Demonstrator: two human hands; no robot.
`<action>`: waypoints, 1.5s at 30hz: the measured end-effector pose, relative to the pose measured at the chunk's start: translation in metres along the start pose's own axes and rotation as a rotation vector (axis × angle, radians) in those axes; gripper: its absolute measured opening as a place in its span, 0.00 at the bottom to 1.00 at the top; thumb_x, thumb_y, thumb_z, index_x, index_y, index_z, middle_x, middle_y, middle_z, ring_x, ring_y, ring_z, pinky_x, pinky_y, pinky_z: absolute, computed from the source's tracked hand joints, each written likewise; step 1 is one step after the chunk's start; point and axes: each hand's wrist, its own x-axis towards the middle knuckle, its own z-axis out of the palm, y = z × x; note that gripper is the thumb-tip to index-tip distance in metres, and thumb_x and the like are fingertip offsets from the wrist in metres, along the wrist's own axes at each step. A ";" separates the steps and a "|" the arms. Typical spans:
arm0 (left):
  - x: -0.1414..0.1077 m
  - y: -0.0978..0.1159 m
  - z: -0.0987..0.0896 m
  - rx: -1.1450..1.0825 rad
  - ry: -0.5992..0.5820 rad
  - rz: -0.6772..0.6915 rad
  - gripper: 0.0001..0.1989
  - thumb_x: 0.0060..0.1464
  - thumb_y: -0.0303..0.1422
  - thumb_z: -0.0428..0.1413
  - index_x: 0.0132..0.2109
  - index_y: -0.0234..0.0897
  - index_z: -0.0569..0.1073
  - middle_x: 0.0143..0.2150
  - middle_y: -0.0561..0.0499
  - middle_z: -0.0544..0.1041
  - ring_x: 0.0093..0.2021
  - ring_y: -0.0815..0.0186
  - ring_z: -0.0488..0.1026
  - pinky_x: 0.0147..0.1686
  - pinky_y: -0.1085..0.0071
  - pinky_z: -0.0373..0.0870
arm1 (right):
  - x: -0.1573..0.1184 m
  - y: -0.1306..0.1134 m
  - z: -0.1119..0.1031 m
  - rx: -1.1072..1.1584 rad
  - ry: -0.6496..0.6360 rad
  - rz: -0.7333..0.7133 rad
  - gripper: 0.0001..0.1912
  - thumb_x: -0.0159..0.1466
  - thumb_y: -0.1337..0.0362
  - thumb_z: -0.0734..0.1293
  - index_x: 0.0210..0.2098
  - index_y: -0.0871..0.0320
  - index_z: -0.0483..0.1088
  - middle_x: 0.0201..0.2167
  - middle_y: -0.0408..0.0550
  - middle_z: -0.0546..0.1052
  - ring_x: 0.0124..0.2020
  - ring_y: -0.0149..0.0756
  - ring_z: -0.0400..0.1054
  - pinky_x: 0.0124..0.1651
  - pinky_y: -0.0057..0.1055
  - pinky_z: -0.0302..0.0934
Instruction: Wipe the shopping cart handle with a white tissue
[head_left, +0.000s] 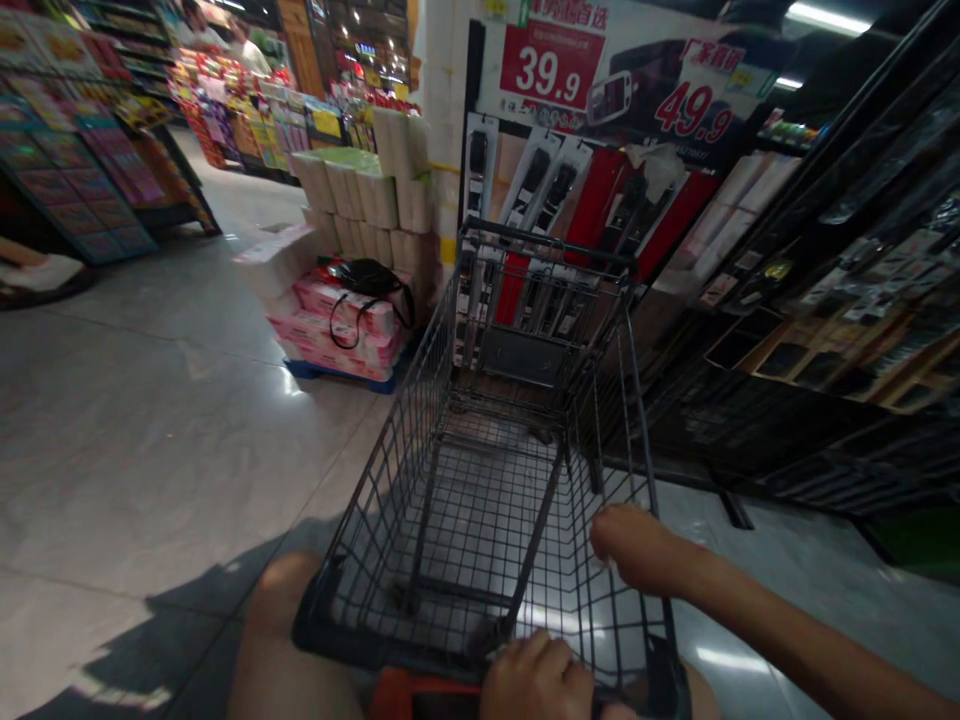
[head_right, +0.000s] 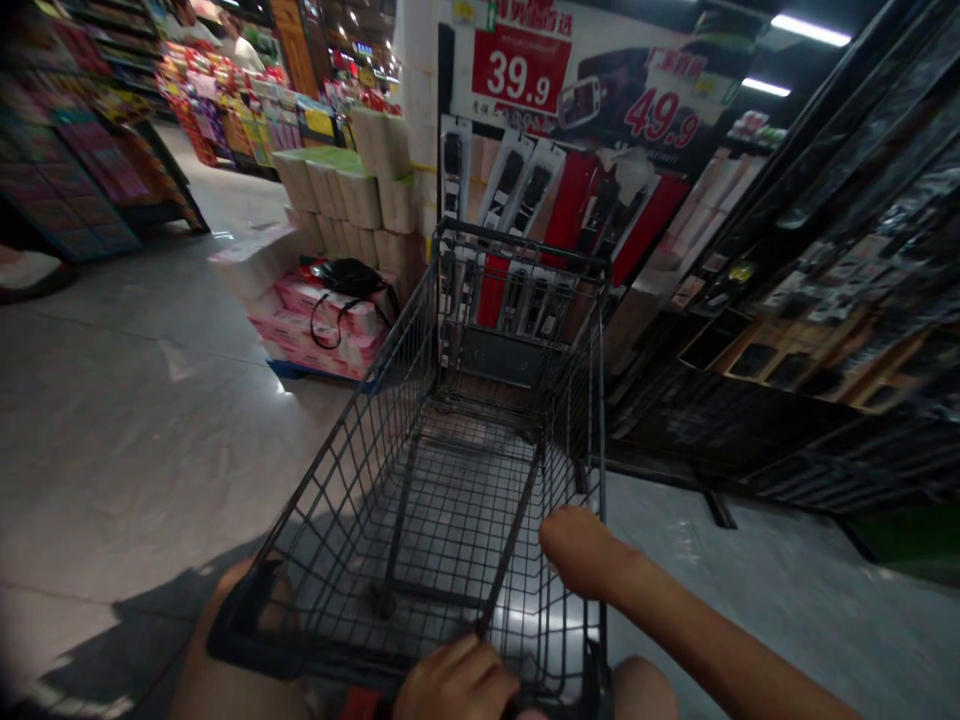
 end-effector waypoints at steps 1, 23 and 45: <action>0.012 -0.005 -0.017 -0.072 -0.081 -0.022 0.17 0.58 0.39 0.49 0.23 0.40 0.68 0.20 0.55 0.70 0.23 0.70 0.67 0.20 0.72 0.57 | -0.004 -0.001 0.001 0.060 0.020 -0.001 0.16 0.54 0.78 0.62 0.37 0.61 0.76 0.38 0.55 0.78 0.44 0.43 0.72 0.45 0.32 0.61; 0.163 -0.231 -0.073 0.108 -0.070 -0.465 0.25 0.47 0.20 0.44 0.54 0.28 0.67 0.40 0.44 0.73 0.39 0.64 0.73 0.46 0.62 0.71 | 0.048 -0.028 -0.031 1.497 0.517 -0.031 0.11 0.50 0.59 0.68 0.30 0.59 0.69 0.27 0.45 0.74 0.31 0.34 0.69 0.35 0.29 0.61; 0.137 -0.220 -0.081 0.025 0.175 -0.650 0.31 0.55 0.31 0.44 0.66 0.32 0.50 0.42 0.45 0.77 0.41 0.64 0.75 0.42 0.65 0.72 | 0.267 -0.159 -0.058 2.275 0.733 0.150 0.12 0.39 0.71 0.65 0.25 0.56 0.65 0.15 0.34 0.67 0.19 0.29 0.62 0.23 0.24 0.56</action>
